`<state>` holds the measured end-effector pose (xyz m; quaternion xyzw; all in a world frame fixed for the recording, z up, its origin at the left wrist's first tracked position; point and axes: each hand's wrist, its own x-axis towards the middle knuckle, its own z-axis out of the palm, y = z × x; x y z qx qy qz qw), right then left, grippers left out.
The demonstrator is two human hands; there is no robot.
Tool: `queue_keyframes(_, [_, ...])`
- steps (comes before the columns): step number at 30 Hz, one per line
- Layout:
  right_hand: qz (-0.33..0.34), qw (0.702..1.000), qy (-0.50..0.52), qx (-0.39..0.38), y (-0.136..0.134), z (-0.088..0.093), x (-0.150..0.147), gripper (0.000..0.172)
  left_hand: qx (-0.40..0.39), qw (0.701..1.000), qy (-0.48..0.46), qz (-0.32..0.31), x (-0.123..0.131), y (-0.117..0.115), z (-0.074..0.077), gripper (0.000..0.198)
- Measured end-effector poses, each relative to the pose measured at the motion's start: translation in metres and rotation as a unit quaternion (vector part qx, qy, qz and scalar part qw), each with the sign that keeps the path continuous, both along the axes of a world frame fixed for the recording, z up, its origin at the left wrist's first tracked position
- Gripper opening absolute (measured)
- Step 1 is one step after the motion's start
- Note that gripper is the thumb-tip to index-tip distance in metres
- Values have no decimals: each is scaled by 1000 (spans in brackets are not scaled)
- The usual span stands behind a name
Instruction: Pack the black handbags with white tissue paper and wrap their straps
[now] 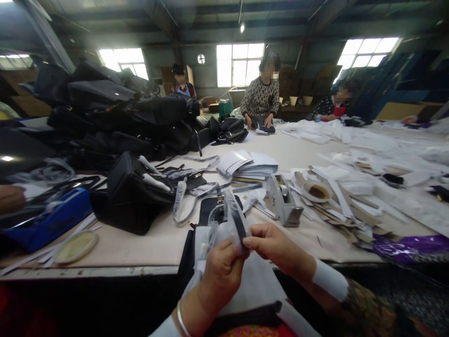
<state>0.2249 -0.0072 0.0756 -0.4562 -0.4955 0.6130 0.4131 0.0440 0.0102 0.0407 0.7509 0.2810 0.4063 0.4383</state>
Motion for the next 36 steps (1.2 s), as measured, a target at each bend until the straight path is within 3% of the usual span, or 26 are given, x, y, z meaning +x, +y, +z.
queue_keyframes(2, [8,989,-107,98,-4,2,1,30,-147,987,-36,-51,-5,4,3,18])
queue_keyframes(3, [13,973,-170,154,-6,1,2,26,-246,963,-71,-81,-6,6,5,26])
queue_keyframes(6, [36,885,-339,318,-11,-6,4,23,-471,856,-178,-119,-7,12,9,44])
queue_keyframes(7, [45,850,-381,360,-12,-10,3,23,-501,836,-195,-109,-5,13,8,45])
queue_keyframes(9, [61,791,-449,411,-14,-17,2,23,-524,824,-200,-84,-1,13,6,46])
queue_keyframes(11, [77,764,-486,418,-15,-19,3,23,-528,825,-195,-60,4,10,3,46])
queue_keyframes(13, [84,798,-462,377,-15,-15,6,21,-511,838,-189,-40,6,8,4,46])
queue_keyframes(15, [78,887,-362,277,-11,-6,10,27,-439,885,-154,-17,7,5,7,41])
queue_keyframes(17, [66,970,-195,130,-7,2,14,44,-294,951,-93,7,7,2,12,32])
queue_keyframes(18, [60,991,-103,57,-5,5,15,50,-205,977,-63,17,7,1,14,27])
queue_keyframes(21, [30,992,82,-89,0,6,11,55,1,1000,-1,22,8,-2,14,21])
queue_keyframes(24, [-6,983,125,-132,-1,2,3,52,61,998,26,11,7,-2,8,20])
queue_keyframes(26, [-22,987,113,-116,-3,0,0,49,8,1000,22,-7,3,0,6,16])
queue_keyframes(28, [-24,997,57,-55,-5,0,-1,43,-151,987,-12,-54,-2,4,8,14])
queue_keyframes(29, [-16,1000,11,-6,-6,0,0,39,-256,962,-49,-83,-4,7,10,20])
queue_keyframes(31, [7,988,-102,114,-7,-2,2,31,-442,878,-141,-120,-6,12,14,37])
queue_keyframes(33, [23,945,-224,238,-7,-7,4,31,-540,808,-210,-108,-4,17,16,47])
queue_keyframes(34, [23,915,-279,290,-7,-11,5,31,-559,793,-228,-89,-2,18,15,49])
queue_keyframes(36, [14,861,-358,360,-7,-19,7,29,-562,790,-239,-53,4,18,12,51])
